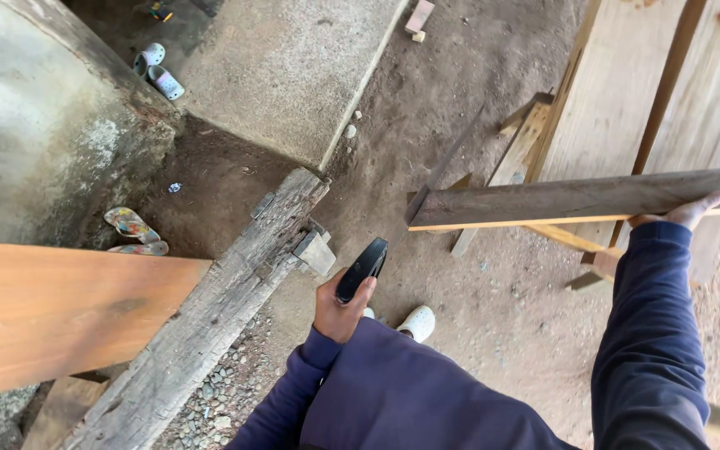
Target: Sawing a piece of wood on a workbench using a hand saw.
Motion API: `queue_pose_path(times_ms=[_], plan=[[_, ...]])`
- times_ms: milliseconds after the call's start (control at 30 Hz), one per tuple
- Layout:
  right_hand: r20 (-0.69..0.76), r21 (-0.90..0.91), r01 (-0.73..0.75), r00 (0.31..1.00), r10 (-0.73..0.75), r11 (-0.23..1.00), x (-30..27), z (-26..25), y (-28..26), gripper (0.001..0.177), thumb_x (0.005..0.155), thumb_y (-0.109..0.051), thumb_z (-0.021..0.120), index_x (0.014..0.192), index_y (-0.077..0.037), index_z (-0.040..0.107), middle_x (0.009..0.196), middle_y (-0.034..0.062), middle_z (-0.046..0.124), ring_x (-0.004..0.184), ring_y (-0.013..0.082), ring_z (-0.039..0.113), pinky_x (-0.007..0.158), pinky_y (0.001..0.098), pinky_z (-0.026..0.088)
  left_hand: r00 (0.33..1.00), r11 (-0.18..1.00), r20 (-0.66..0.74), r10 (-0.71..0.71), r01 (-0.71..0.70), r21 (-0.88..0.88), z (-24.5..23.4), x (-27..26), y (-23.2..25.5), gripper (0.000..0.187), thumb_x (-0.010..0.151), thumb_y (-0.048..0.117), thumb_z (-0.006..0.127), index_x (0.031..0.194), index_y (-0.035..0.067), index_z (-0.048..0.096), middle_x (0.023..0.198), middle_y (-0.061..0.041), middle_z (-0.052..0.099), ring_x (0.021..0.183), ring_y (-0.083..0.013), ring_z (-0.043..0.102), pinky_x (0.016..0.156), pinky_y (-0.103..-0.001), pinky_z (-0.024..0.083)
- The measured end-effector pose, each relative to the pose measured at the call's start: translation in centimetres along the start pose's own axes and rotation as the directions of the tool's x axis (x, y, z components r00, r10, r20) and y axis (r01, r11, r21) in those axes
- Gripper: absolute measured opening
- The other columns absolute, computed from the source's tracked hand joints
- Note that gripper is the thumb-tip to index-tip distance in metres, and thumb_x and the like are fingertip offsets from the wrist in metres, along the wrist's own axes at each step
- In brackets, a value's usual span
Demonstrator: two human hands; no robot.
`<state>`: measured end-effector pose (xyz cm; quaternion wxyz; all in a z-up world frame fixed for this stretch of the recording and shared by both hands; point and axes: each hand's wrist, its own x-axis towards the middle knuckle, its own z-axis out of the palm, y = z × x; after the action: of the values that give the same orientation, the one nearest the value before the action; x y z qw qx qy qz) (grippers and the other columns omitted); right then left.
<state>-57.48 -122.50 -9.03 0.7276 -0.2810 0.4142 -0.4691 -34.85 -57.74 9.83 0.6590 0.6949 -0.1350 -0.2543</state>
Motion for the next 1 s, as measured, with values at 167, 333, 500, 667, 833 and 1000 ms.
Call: queue_pose_path(times_ms=[167, 333, 500, 667, 833, 1000], plan=[[-0.079, -0.118, -0.069, 0.995, 0.059, 0.991, 2.3, 1.7, -1.7, 0.123, 0.066, -0.097, 0.047, 0.161, -0.023, 0.023, 0.169, 0.0077, 0.025, 0.154, 0.0365, 0.028, 0.119, 0.0731, 0.021, 1.0, 1.0, -0.001, -0.013, 0.013, -0.023, 3.9, 1.5, 0.4, 0.022, 0.094, 0.016, 0.073, 0.08, 0.004, 0.063, 0.059, 0.006, 0.054, 0.051, -0.0021, 0.047, 0.046, -0.024, 0.038], [0.052, -0.313, -0.084, 0.993, 0.105, 0.946, 9.6, 1.2, -4.0, 0.114, 0.075, -0.096, 0.044, 0.16, -0.022, 0.028, 0.161, 0.0085, 0.038, 0.141, 0.0348, 0.046, 0.115, 0.0643, 0.047, 0.999, 1.0, -0.048, -0.024, 0.024, 0.008, 6.5, 3.2, 1.5, 0.024, 0.093, 0.017, 0.074, 0.078, 0.002, 0.063, 0.057, 0.004, 0.054, 0.049, -0.0029, 0.048, 0.045, -0.025, 0.038], [-0.318, -0.864, -0.324, 0.945, 0.08, 0.385, 14.7, -0.8, -7.1, 0.117, 0.093, -0.098, 0.016, 0.154, -0.001, 0.04, 0.128, 0.0271, 0.064, 0.097, 0.0403, 0.067, 0.08, 0.0542, 0.055, 0.995, 0.994, -0.028, -0.099, 0.097, -0.048, 6.6, 2.4, 4.3, 0.021, 0.094, 0.018, 0.073, 0.083, 0.001, 0.066, 0.058, 0.002, 0.054, 0.049, -0.0057, 0.047, 0.045, -0.028, 0.036], [0.214, -0.956, 0.279, 0.877, -0.43, 0.094, 20.3, -2.0, -5.6, 0.073, 0.106, -0.064, 0.033, 0.133, 0.0, 0.056, 0.122, 0.0215, 0.065, 0.105, 0.0336, 0.062, 0.096, 0.0463, 0.05, 0.996, 0.986, 0.038, 0.086, -0.091, 0.137, 6.7, 3.2, 3.5, 0.02, 0.093, 0.019, 0.076, 0.088, 0.002, 0.066, 0.062, 0.0, 0.059, 0.056, -0.0059, 0.053, 0.05, -0.028, 0.045], [0.438, -0.897, 0.287, 0.692, -0.575, -0.337, 6.9, 10.6, -0.4, 0.044, 0.111, -0.049, 0.064, 0.131, -0.011, 0.062, 0.135, 0.0425, 0.047, 0.122, 0.0561, 0.045, 0.099, 0.0699, 0.037, 0.999, 0.981, 0.006, 0.045, -0.045, 0.191, 7.6, 3.3, 3.1, 0.021, 0.091, 0.019, 0.078, 0.087, 0.002, 0.067, 0.061, -0.003, 0.06, 0.055, -0.0074, 0.053, 0.051, -0.029, 0.047], [0.493, -0.87, 0.449, 0.814, -0.307, -0.207, -0.9, 14.8, 4.7, 0.049, 0.109, -0.056, 0.054, 0.134, -0.014, 0.061, 0.148, 0.0303, 0.044, 0.147, 0.0412, 0.031, 0.119, 0.0673, 0.0, 0.99, 0.963, -0.101, 0.102, -0.073, 0.261, 10.4, 1.2, 5.2, 0.022, 0.09, 0.02, 0.078, 0.086, 0.002, 0.068, 0.061, -0.002, 0.061, 0.056, -0.0075, 0.053, 0.052, -0.029, 0.045]])
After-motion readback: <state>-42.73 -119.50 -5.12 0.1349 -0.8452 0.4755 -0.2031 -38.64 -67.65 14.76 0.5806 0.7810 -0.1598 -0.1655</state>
